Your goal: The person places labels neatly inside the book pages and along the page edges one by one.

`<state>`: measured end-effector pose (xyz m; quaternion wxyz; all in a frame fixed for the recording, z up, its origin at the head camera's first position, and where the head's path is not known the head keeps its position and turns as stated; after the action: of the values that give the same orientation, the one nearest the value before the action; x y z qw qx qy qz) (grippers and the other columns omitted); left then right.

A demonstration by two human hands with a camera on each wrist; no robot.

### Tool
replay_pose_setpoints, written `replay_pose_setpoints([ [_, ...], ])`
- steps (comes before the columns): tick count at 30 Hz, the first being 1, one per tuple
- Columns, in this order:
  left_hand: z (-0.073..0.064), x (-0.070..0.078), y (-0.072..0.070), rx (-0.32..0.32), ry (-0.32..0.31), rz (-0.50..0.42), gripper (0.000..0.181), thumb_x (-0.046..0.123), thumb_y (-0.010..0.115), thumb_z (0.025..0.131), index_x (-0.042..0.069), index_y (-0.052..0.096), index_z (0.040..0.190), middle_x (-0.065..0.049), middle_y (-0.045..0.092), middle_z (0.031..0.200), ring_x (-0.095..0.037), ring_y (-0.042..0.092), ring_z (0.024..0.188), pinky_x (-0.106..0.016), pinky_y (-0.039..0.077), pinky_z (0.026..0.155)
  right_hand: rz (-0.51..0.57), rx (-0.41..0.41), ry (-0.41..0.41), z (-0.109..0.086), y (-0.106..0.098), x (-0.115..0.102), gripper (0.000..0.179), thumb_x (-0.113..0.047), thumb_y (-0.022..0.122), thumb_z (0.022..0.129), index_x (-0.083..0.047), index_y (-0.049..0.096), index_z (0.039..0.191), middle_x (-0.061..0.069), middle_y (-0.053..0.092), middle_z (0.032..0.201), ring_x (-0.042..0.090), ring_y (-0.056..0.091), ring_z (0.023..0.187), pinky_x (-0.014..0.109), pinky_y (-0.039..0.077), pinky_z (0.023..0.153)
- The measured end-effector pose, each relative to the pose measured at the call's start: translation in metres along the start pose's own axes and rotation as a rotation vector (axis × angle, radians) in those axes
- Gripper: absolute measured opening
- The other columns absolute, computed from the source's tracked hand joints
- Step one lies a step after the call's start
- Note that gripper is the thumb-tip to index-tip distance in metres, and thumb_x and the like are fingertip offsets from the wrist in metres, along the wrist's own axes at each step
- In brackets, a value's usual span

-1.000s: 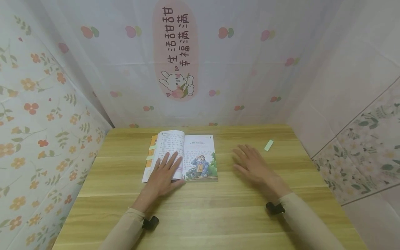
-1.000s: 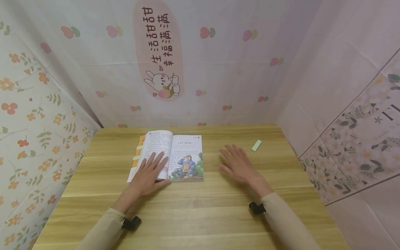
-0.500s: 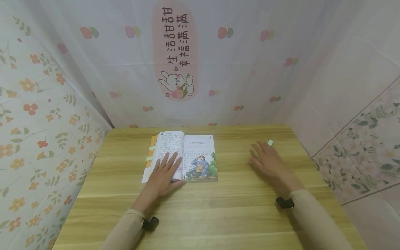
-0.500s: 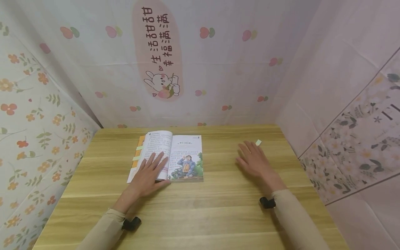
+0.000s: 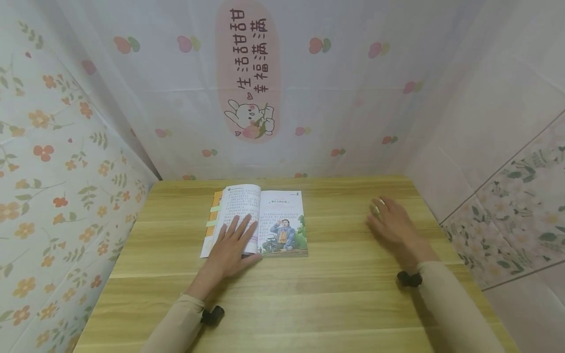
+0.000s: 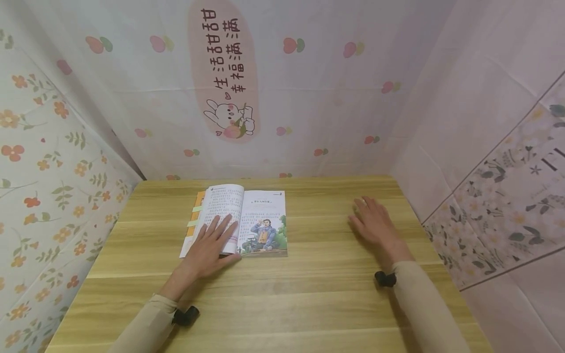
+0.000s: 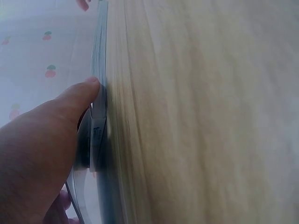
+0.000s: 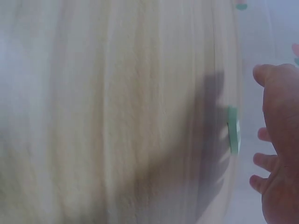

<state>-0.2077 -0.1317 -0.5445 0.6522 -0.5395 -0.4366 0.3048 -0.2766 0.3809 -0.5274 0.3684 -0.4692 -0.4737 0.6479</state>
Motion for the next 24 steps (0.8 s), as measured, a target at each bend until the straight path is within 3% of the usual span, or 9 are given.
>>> replay_pose_setpoints([
  [6,0.000,0.000,-0.001,0.002,0.000,-0.012,0.098,0.065,0.068,0.105,0.016,0.029,0.181,-0.013,0.019,0.191,-0.046,0.015,0.178,-0.075,0.020,0.140,0.018,0.027,0.012,0.005,-0.001,0.018,0.064,-0.028,0.056,0.115,0.012,0.044,0.163,0.043,0.046,0.164,0.064,0.043,0.152,0.079,0.036,0.126],
  [13,0.000,0.000,0.000,0.034,0.011,-0.026,0.097,0.064,0.070,0.105,0.016,0.031,0.180,-0.013,0.020,0.191,-0.046,0.017,0.177,-0.076,0.022,0.139,0.055,-0.087,0.086,0.010,-0.007,0.028,0.070,-0.035,0.049,0.120,0.012,0.032,0.169,0.047,0.030,0.172,0.069,0.032,0.157,0.081,0.028,0.130],
  [24,-0.001,-0.001,0.000,0.021,0.008,-0.031,0.097,0.065,0.069,0.106,0.017,0.030,0.181,-0.012,0.019,0.191,-0.046,0.016,0.178,-0.076,0.021,0.139,0.103,-0.125,0.111,0.012,-0.005,0.030,0.072,-0.038,0.049,0.120,0.011,0.033,0.171,0.045,0.030,0.174,0.067,0.031,0.159,0.082,0.027,0.130],
])
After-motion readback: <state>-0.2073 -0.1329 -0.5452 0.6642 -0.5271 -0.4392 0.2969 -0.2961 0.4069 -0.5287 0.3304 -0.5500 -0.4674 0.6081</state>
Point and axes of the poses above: each hand's wrist, its own z-axis towards the middle knuckle, its own y-axis out of the palm, x = y × z, the point moved 3 cm from there along z, towards the middle knuckle
